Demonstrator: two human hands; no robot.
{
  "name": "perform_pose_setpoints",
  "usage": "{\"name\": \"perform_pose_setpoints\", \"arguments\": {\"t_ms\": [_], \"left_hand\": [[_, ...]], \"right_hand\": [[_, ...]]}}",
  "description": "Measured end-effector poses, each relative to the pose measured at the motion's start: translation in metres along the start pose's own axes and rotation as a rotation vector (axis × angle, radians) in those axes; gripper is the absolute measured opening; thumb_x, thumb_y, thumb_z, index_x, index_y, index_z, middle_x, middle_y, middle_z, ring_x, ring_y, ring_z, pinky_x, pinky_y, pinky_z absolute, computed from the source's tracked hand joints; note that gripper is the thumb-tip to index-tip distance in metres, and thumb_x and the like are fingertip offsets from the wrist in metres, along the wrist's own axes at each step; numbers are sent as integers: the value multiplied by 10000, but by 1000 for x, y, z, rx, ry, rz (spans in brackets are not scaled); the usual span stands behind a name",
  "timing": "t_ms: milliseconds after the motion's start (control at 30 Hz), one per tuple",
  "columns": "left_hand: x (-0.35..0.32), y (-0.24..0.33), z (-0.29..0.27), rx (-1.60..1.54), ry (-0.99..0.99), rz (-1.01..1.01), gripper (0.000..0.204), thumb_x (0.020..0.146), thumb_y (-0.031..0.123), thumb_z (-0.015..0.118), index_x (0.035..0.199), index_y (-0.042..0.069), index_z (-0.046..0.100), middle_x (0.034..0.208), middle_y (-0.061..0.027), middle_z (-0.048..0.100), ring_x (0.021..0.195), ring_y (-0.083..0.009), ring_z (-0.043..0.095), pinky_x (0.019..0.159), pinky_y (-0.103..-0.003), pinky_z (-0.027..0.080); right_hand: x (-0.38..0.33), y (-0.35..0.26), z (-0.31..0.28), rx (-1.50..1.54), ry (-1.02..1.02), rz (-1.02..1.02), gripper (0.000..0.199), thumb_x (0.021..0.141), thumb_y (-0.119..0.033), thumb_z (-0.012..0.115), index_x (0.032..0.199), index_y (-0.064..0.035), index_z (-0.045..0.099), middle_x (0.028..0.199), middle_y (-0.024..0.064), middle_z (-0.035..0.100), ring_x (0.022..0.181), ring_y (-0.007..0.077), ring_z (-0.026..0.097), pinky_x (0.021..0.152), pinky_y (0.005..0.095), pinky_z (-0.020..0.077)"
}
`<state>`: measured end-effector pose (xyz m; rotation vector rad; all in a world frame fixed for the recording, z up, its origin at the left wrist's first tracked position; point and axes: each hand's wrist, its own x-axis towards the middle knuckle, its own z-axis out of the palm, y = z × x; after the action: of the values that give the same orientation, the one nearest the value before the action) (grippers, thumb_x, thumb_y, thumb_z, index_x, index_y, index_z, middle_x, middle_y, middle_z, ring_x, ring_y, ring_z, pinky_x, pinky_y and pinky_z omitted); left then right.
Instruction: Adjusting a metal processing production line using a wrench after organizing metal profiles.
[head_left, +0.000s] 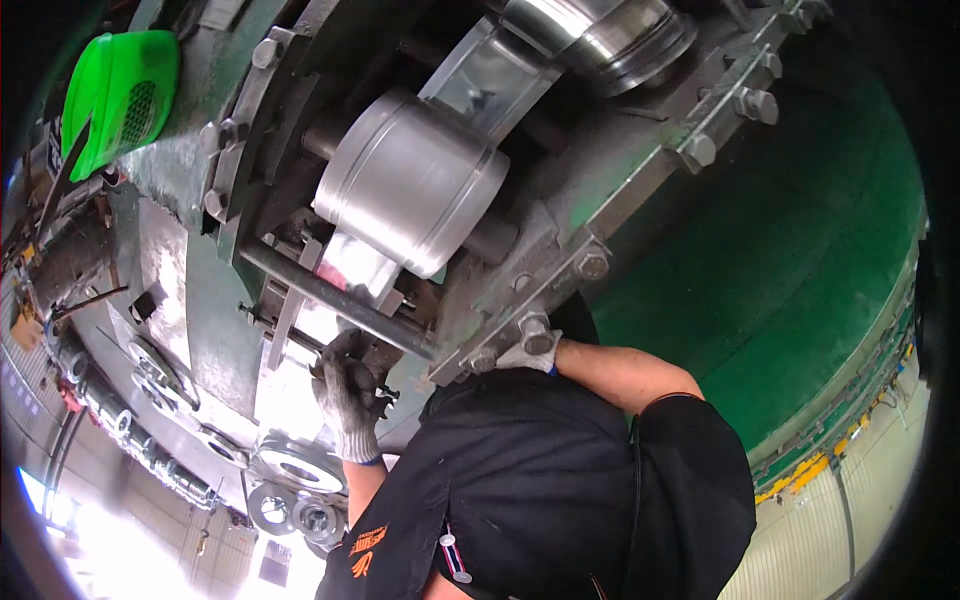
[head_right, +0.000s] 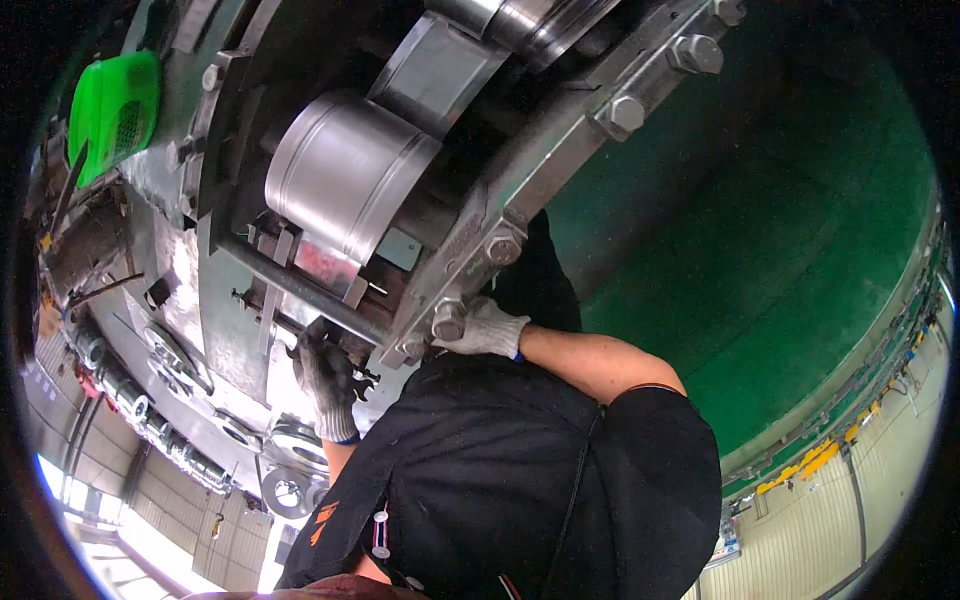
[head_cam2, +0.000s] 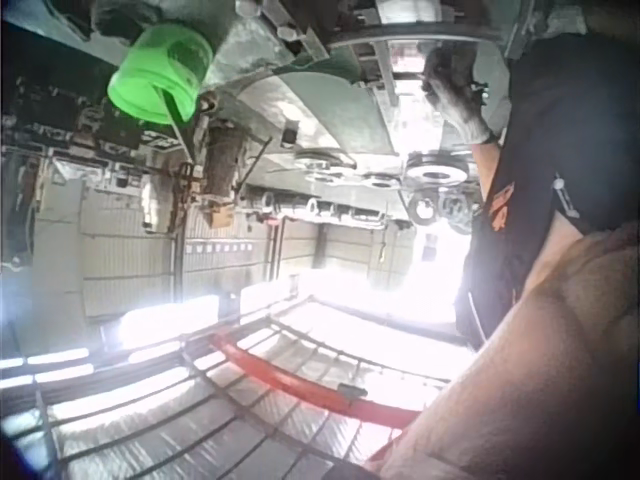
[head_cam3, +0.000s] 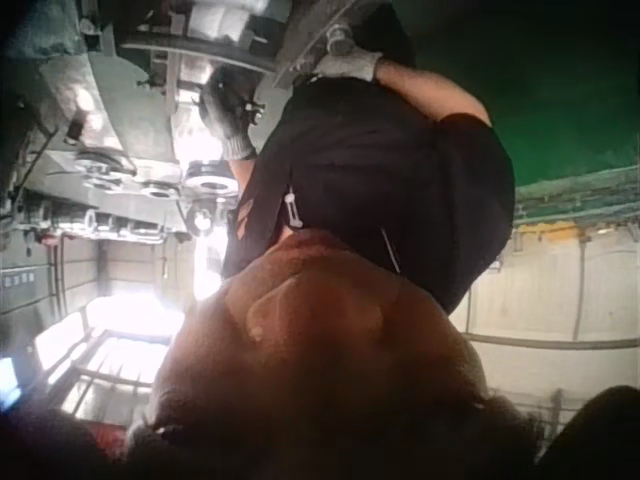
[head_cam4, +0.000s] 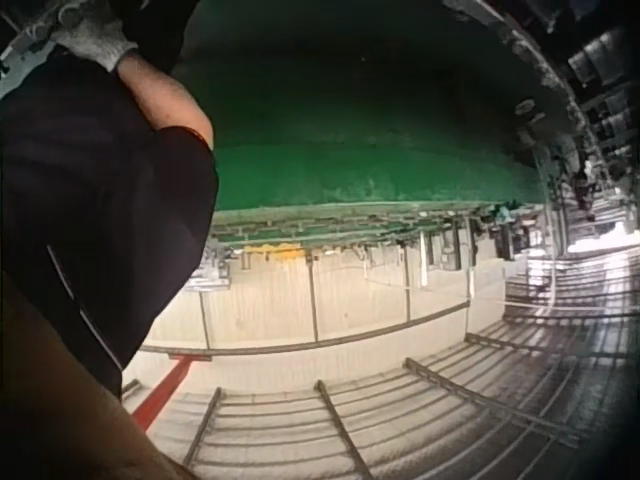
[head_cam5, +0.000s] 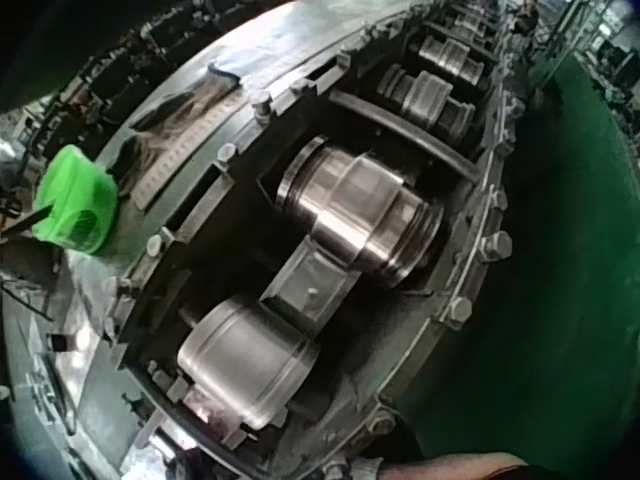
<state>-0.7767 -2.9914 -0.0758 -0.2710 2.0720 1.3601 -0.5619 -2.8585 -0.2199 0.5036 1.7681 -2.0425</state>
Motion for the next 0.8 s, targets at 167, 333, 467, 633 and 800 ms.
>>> {"name": "perform_pose_setpoints", "arguments": {"t_ms": [167, 333, 467, 633, 800], "left_hand": [[-1, -11, -5, -8, -12, 84, 464, 1031, 408, 631, 1192, -24, 676, 652, 48, 535, 461, -41, 401, 424, -216, 258], [3, -28, -23, -38, -20, 74, 505, 1034, 449, 623, 1205, -24, 664, 627, 47, 532, 441, -40, 400, 407, -221, 256], [-1, -21, -18, 0, 16, 39, 505, 1033, 452, 626, 1210, -19, 659, 676, 27, 564, 476, -41, 443, 421, -209, 294], [-2, -22, -20, -41, 49, 5, 415, 1032, 388, 637, 1192, 6, 666, 797, -6, 620, 528, -47, 492, 449, -197, 336], [-6, -11, -19, 29, -13, 9, 392, 1037, 350, 635, 1212, 0, 652, 857, -30, 649, 618, -66, 561, 501, -195, 397]], "right_hand": [[-12, -19, -17, -36, -86, -16, 523, 968, -465, 572, 1357, -117, 606, 1364, 158, 620, 1313, 321, 563, 1116, 426, 448], [-25, -36, -32, -24, -130, -25, 509, 964, -451, 580, 1343, -113, 612, 1352, 159, 626, 1303, 325, 568, 1111, 429, 448], [-20, -38, -32, -26, -147, -33, 498, 961, -440, 587, 1333, -109, 617, 1342, 161, 631, 1295, 328, 572, 1107, 432, 449], [-13, -42, -30, -31, -170, -54, 485, 957, -426, 596, 1319, -105, 623, 1330, 162, 636, 1285, 331, 578, 1102, 435, 450], [-10, -45, -33, -42, -184, -64, 471, 953, -412, 604, 1306, -101, 628, 1318, 163, 642, 1275, 335, 583, 1097, 438, 451]]}}
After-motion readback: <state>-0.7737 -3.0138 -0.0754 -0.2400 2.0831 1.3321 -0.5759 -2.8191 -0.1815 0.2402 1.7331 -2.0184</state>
